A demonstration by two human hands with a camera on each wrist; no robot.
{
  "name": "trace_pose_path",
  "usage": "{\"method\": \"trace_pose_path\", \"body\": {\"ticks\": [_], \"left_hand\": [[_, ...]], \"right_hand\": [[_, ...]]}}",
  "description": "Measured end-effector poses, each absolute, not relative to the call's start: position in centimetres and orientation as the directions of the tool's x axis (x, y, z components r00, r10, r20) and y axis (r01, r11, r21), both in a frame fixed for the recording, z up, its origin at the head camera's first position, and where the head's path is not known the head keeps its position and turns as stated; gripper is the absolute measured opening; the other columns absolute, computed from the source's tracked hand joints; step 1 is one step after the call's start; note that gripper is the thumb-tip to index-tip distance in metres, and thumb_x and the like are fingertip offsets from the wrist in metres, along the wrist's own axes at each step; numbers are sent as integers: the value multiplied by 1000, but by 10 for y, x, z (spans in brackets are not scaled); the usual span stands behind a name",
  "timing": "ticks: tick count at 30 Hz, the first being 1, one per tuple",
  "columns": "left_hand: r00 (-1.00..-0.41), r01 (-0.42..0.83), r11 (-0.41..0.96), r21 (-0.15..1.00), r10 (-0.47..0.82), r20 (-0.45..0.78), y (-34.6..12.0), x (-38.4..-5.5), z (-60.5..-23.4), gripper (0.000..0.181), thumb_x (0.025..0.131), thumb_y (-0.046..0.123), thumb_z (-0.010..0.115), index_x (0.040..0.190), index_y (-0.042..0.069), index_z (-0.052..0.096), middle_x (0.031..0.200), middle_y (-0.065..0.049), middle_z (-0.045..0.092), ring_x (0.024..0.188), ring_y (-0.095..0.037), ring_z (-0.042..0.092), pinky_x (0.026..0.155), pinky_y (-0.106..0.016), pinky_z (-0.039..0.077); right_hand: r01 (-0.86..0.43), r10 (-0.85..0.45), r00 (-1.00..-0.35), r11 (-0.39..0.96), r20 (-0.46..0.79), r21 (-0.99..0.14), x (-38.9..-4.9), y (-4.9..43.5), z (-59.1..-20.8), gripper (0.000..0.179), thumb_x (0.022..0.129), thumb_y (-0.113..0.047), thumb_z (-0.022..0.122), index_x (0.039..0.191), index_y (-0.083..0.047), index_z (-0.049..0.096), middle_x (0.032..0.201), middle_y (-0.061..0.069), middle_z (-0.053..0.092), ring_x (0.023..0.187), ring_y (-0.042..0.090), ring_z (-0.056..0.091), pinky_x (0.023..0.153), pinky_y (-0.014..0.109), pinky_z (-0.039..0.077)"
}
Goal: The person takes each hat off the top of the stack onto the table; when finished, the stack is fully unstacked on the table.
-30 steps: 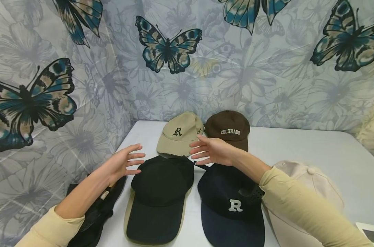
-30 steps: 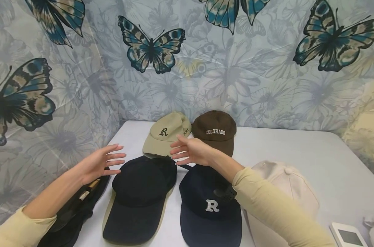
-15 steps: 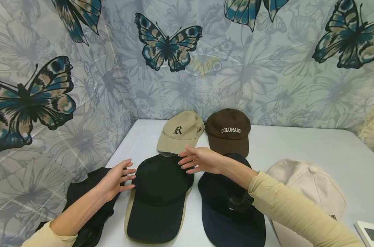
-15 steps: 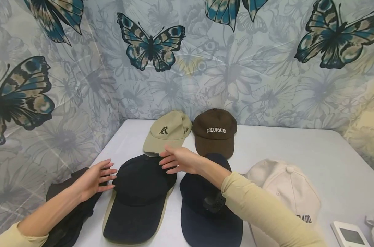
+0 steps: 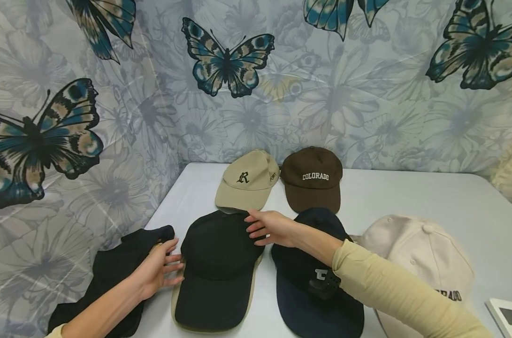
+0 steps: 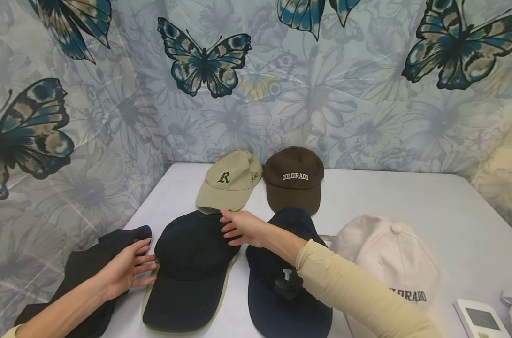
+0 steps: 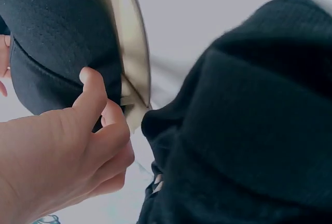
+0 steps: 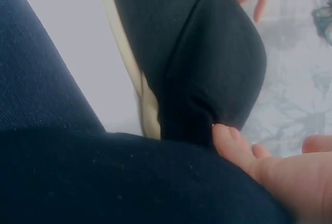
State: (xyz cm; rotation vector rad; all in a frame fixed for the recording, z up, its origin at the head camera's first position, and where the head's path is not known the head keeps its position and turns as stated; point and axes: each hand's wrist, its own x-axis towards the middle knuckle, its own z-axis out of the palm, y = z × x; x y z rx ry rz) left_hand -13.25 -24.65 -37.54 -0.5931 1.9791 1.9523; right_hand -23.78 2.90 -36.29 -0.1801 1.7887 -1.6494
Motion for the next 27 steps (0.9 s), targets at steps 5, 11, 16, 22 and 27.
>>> {"method": "trace_pose_path", "body": {"ticks": [5, 11, 16, 22, 27], "left_hand": [[-862, -502, -1, 865, -87, -500, -249, -128, -380, 81, 96, 48, 42, 146, -8, 13, 139, -31, 28, 124, -43, 36, 82, -47, 51], [-849, -526, 45, 849, -85, -522, -248, -122, -383, 71, 98, 47, 40, 142, -7, 24, 126, -23, 44, 109, -34, 47, 77, -44, 51], [-835, -549, 70, 833, -71, -545, -249, -118, -384, 65, 98, 48, 40, 136, -4, 34, 115, -14, 51, 104, -29, 48, 76, -43, 50], [-815, -579, 90, 810, -104, -570, -250, -111, -386, 64, 96, 48, 43, 133, -4, 38, 116, -16, 52, 100, -28, 50, 72, -44, 52], [-795, -606, 101, 789, -96, -598, -250, -109, -389, 68, 95, 49, 43, 135, -6, 35, 127, -25, 44, 109, -36, 45, 71, -47, 51]], "right_hand": [[345, -511, -766, 186, -391, -920, -235, 24, -364, 46, 104, -33, 39, 130, 3, 49, 114, 18, 53, 100, 28, 55, 90, 43, 47], [344, -480, -780, 209, -402, -915, -233, 23, -364, 45, 104, -33, 40, 130, 3, 49, 112, 18, 54, 98, 28, 53, 89, 42, 48], [335, -470, -781, 240, -411, -911, -233, 21, -363, 47, 104, -33, 40, 132, 4, 49, 114, 20, 54, 104, 32, 55, 90, 42, 47], [319, -453, -789, 277, -416, -906, -234, 19, -362, 47, 103, -33, 41, 131, 4, 50, 110, 19, 56, 99, 30, 56, 90, 42, 47], [319, -443, -791, 288, -421, -903, -234, 18, -362, 46, 103, -33, 40, 130, 4, 51, 106, 17, 56, 92, 27, 56, 87, 40, 47]]}}
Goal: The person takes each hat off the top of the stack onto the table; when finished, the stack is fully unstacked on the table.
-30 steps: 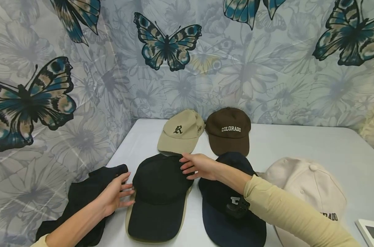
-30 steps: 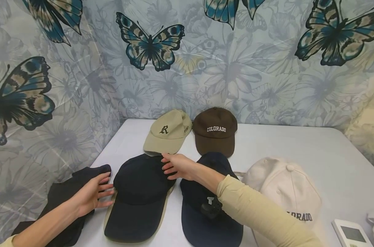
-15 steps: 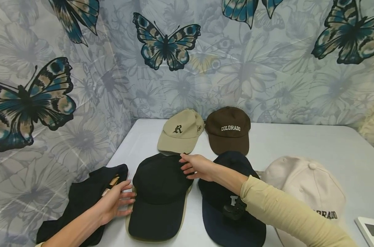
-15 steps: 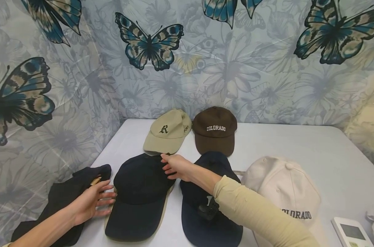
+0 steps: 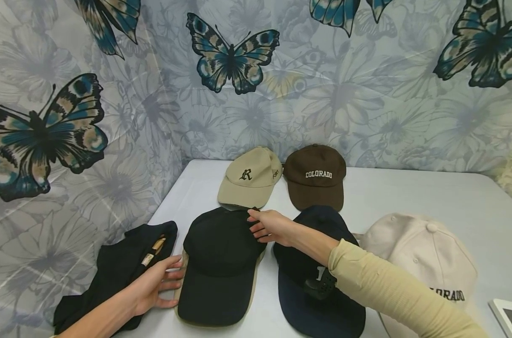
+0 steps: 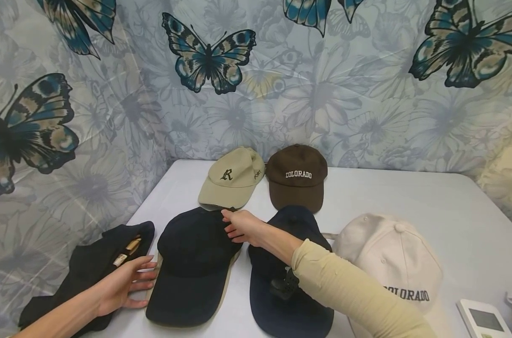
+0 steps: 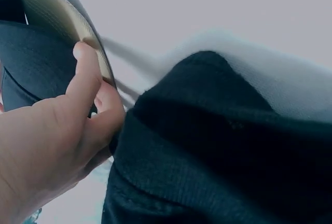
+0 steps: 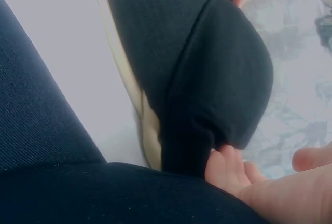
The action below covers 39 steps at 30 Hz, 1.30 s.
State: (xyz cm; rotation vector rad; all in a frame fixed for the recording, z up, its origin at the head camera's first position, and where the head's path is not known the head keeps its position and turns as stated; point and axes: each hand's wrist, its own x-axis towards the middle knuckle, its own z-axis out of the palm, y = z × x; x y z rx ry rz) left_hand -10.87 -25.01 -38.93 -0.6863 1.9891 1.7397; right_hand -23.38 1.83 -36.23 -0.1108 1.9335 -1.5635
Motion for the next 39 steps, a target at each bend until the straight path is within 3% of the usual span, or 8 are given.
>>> {"method": "trace_pose_path", "body": {"ticks": [3, 9, 13, 19, 24, 32, 39], "left_hand": [[-791, -612, 108, 784, -85, -606, -249, -110, -390, 69, 95, 50, 42, 135, -6, 34, 131, -27, 40, 112, -38, 43, 72, -47, 51], [-793, -609, 111, 786, -110, -599, -247, -109, -392, 61, 95, 47, 42, 129, -4, 41, 118, -18, 50, 95, -27, 52, 70, -42, 49], [-792, -610, 105, 785, -116, -600, -247, -109, -391, 60, 95, 47, 43, 126, -4, 44, 115, -17, 51, 93, -27, 53, 70, -41, 48], [-791, -612, 72, 787, -82, -607, -248, -109, -388, 64, 95, 49, 44, 129, -6, 42, 119, -19, 48, 97, -29, 52, 71, -41, 48], [-800, -601, 27, 799, -29, -600, -251, -110, -386, 68, 96, 48, 43, 134, -9, 38, 123, -20, 45, 101, -30, 53, 75, -42, 49], [-807, -586, 33, 810, 70, -587, -256, -110, -377, 77, 96, 52, 43, 137, -12, 31, 125, -18, 45, 104, -28, 51, 76, -38, 47], [-818, -565, 14, 825, 119, -562, -261, -112, -367, 77, 99, 52, 36, 142, -10, 23, 134, -19, 38, 110, -28, 49, 83, -41, 47]], "right_hand": [[322, -442, -792, 286, -422, -903, -234, 19, -363, 46, 103, -33, 40, 129, 4, 52, 104, 16, 56, 89, 25, 56, 85, 39, 48], [334, -442, -786, 285, -432, -899, -236, 19, -364, 46, 103, -32, 41, 129, 4, 52, 103, 15, 55, 88, 25, 55, 86, 38, 48], [331, -446, -784, 290, -433, -898, -238, 19, -362, 46, 103, -31, 43, 130, 5, 50, 104, 16, 54, 91, 25, 56, 86, 38, 48], [345, -459, -772, 279, -440, -896, -241, 20, -359, 40, 100, -18, 49, 132, 7, 46, 110, 18, 52, 91, 24, 54, 84, 36, 50], [355, -481, -755, 272, -446, -894, -244, 24, -355, 33, 100, -10, 48, 128, 7, 52, 112, 16, 49, 89, 22, 51, 82, 34, 50], [378, -489, -740, 267, -463, -886, -248, 28, -347, 28, 99, -5, 49, 123, 6, 56, 106, 13, 51, 87, 21, 50, 74, 32, 51], [383, -498, -731, 264, -466, -885, -251, 31, -339, 27, 95, 0, 54, 122, 4, 56, 100, 10, 51, 84, 21, 49, 73, 32, 52]]}}
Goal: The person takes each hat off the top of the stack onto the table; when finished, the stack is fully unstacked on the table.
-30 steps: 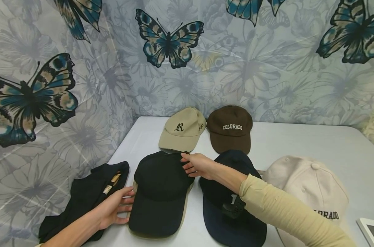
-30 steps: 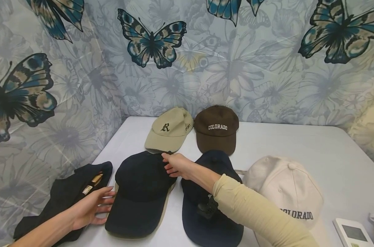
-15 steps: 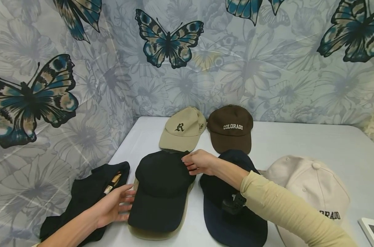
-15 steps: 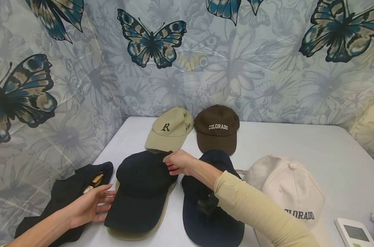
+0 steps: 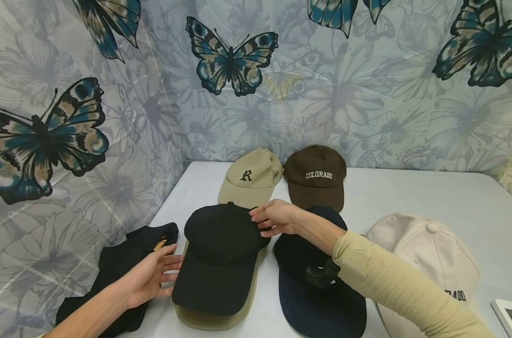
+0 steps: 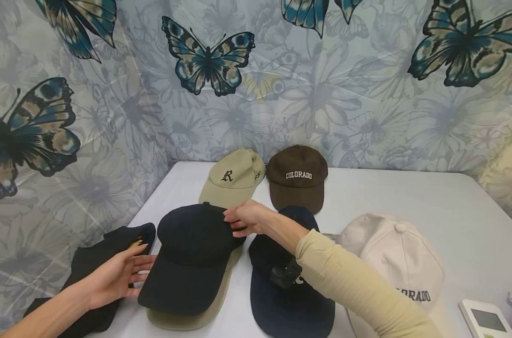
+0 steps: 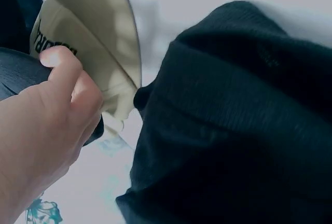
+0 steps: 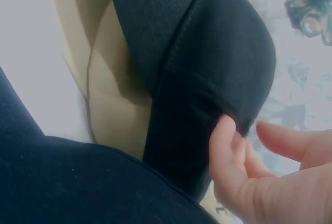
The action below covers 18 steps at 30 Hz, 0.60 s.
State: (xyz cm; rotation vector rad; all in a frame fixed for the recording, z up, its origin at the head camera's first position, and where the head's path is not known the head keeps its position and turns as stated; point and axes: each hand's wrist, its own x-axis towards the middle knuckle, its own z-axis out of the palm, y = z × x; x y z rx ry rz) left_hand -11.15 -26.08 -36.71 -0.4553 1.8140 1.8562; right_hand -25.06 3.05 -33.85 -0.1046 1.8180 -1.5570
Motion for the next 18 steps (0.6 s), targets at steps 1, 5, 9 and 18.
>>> {"method": "trace_pose_path", "body": {"ticks": [1, 5, 9, 18], "left_hand": [[-819, -562, 13, 827, 124, -559, -261, -112, -366, 77, 99, 52, 35, 143, -10, 21, 135, -20, 36, 112, -29, 48, 84, -42, 47], [-822, -553, 24, 833, 147, -550, -262, -112, -361, 78, 99, 53, 34, 144, -10, 20, 142, -24, 29, 119, -34, 43, 88, -46, 46], [-821, -550, 44, 834, 156, -550, -263, -113, -358, 78, 100, 53, 34, 144, -10, 21, 143, -25, 29, 121, -35, 42, 88, -48, 46], [-820, -535, 66, 842, 198, -536, -265, -112, -348, 81, 99, 55, 34, 144, -11, 19, 141, -23, 34, 114, -27, 51, 90, -49, 47]], "right_hand": [[382, -501, -730, 264, -465, -885, -251, 31, -338, 28, 95, 0, 54, 122, 4, 56, 99, 9, 50, 83, 20, 49, 73, 32, 52], [375, -507, -730, 265, -459, -889, -252, 32, -336, 30, 94, 1, 56, 123, 3, 56, 98, 9, 49, 81, 19, 49, 73, 31, 53], [372, -514, -728, 259, -454, -891, -254, 33, -334, 30, 93, 1, 57, 124, 3, 56, 97, 9, 50, 79, 17, 50, 73, 31, 53], [365, -537, -720, 246, -440, -898, -255, 35, -325, 33, 94, 0, 56, 127, 3, 54, 117, 12, 51, 92, 20, 54, 77, 33, 53]]}}
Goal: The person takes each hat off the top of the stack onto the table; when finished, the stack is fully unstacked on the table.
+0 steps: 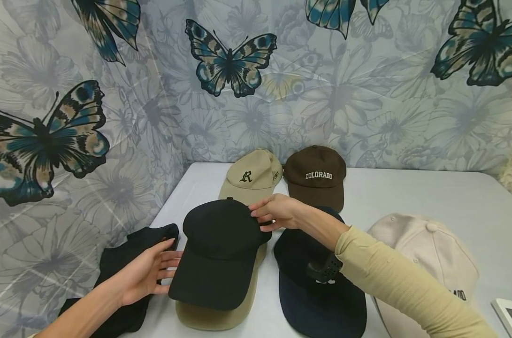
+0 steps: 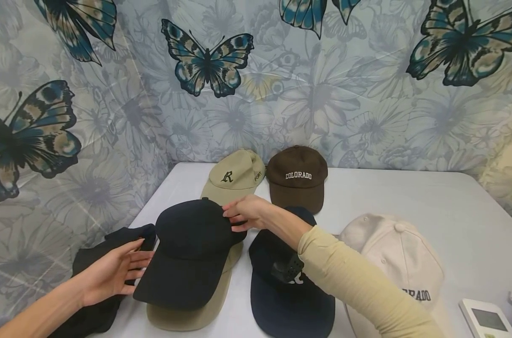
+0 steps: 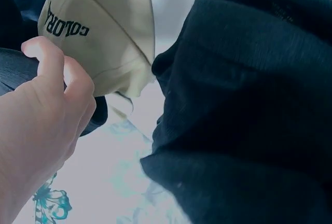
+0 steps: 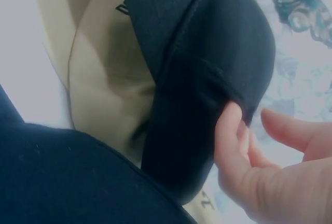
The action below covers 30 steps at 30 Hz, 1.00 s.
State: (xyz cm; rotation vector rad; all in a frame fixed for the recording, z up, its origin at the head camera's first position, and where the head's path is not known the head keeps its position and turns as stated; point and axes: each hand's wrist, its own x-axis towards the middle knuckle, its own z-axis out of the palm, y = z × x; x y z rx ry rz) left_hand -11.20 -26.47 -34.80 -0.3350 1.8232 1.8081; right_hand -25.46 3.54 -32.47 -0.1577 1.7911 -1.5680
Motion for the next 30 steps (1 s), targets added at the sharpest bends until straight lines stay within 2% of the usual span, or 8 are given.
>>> {"method": "trace_pose_path", "body": {"ticks": [8, 14, 20, 30], "left_hand": [[-819, -522, 67, 851, 242, -521, -264, -113, -336, 86, 97, 58, 35, 145, -10, 16, 144, -23, 31, 114, -25, 52, 91, -47, 46], [-823, -509, 77, 857, 248, -512, -259, -115, -328, 86, 97, 58, 35, 146, -10, 15, 148, -26, 23, 118, -26, 48, 92, -47, 46], [-820, -501, 80, 862, 275, -502, -253, -117, -320, 86, 98, 58, 34, 147, -9, 14, 150, -26, 19, 120, -26, 47, 93, -46, 45], [-833, -435, 82, 897, 341, -436, -242, -123, -306, 83, 99, 56, 32, 148, -7, 10, 151, -24, 21, 125, -26, 43, 95, -44, 44]], "right_hand": [[331, -570, -711, 246, -412, -911, -257, 42, -311, 35, 94, 2, 55, 129, 4, 53, 124, 14, 49, 101, 22, 54, 79, 33, 53], [314, -593, -702, 238, -394, -919, -262, 50, -302, 37, 95, 2, 53, 132, 4, 50, 128, 15, 46, 108, 24, 49, 82, 34, 51], [296, -597, -709, 232, -376, -926, -264, 58, -294, 38, 95, 2, 53, 133, 5, 49, 123, 13, 50, 103, 23, 53, 82, 33, 51], [242, -635, -702, 215, -324, -946, -265, 79, -277, 44, 96, 2, 52, 139, 6, 41, 128, 14, 47, 106, 23, 53, 84, 33, 49]]}}
